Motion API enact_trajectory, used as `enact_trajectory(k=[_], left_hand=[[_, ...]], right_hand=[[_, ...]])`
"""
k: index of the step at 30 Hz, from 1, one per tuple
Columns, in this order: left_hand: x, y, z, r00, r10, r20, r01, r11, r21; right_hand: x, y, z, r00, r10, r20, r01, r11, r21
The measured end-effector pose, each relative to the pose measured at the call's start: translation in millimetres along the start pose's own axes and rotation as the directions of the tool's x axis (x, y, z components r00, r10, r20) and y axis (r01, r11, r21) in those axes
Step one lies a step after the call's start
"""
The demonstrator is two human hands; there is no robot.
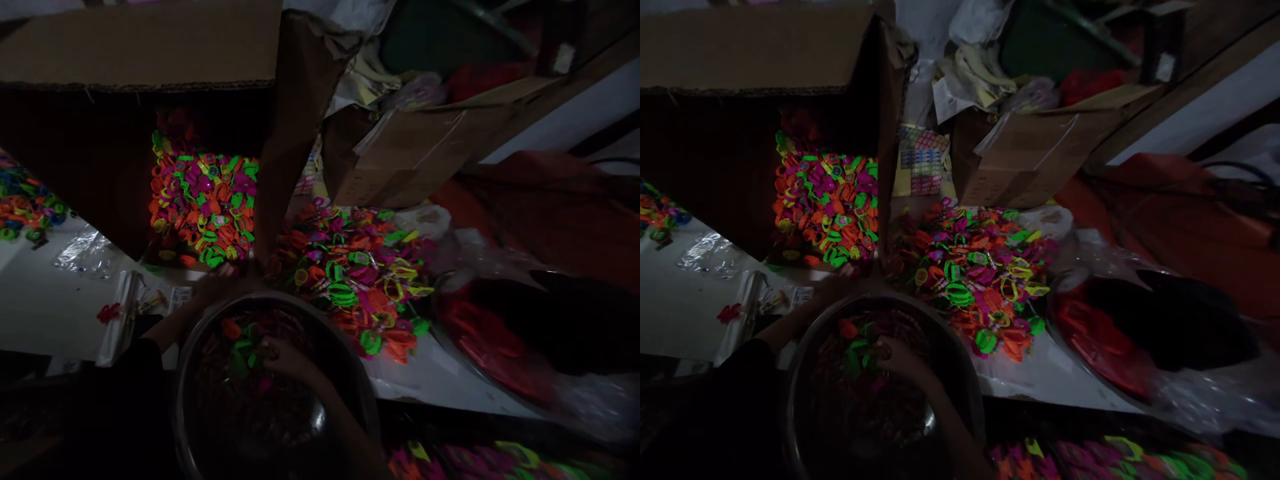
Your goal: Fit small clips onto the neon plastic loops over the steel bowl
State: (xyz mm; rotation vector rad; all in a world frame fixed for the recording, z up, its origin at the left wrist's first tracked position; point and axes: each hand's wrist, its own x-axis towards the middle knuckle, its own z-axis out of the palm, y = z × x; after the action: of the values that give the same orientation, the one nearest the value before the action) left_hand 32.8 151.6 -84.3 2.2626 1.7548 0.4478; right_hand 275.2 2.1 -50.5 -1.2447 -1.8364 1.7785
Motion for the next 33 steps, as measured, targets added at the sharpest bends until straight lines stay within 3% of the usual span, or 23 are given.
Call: enact_trajectory(k=[6, 11, 15, 18, 27, 31, 33], left_hand=[[46.4, -15.7, -23.7, 0.997, 0.077, -0.015, -0.076, 0.994, 0.079], [61.5, -5.7, -11.2, 0.989, 0.15, -0.017, -0.148, 0.984, 0.095], [73.4, -3.5, -4.0, 0.999, 0.051, -0.004, -0.05, 0.994, 0.101], [83.3, -8.9, -5.4, 0.999, 0.05, 0.021, -0.052, 0.993, 0.102], [85.3, -23.9, -20.1, 0.992, 0.115, 0.052, -0.119, 0.989, 0.092], [82.6, -20.3, -38.0, 0.992, 0.124, 0.036, -0.127, 0.988, 0.086], [78.7, -10.7, -51.1, 0.993, 0.112, -0.024, -0.111, 0.992, 0.057]], right_hand=[[2.9, 1.1, -0.2, 1.0, -0.019, 0.017, 0.019, 1.0, -0.011], [4.8, 1.2, -1.4, 1.0, -0.008, 0.005, 0.009, 1.0, -0.024], [5.1, -1.8, -2.7, 1.0, 0.014, 0.005, -0.014, 1.0, -0.008], [5.5, -4.2, -2.7, 1.0, 0.023, -0.004, -0.023, 1.0, -0.01], [7.1, -7.8, -2.0, 0.998, 0.059, 0.002, -0.059, 0.998, 0.022], [8.1, -5.0, -1.9, 0.998, 0.058, 0.014, -0.058, 0.998, 0.013], [8.7, -2.4, -1.7, 0.999, 0.044, 0.01, -0.044, 0.999, -0.02]])
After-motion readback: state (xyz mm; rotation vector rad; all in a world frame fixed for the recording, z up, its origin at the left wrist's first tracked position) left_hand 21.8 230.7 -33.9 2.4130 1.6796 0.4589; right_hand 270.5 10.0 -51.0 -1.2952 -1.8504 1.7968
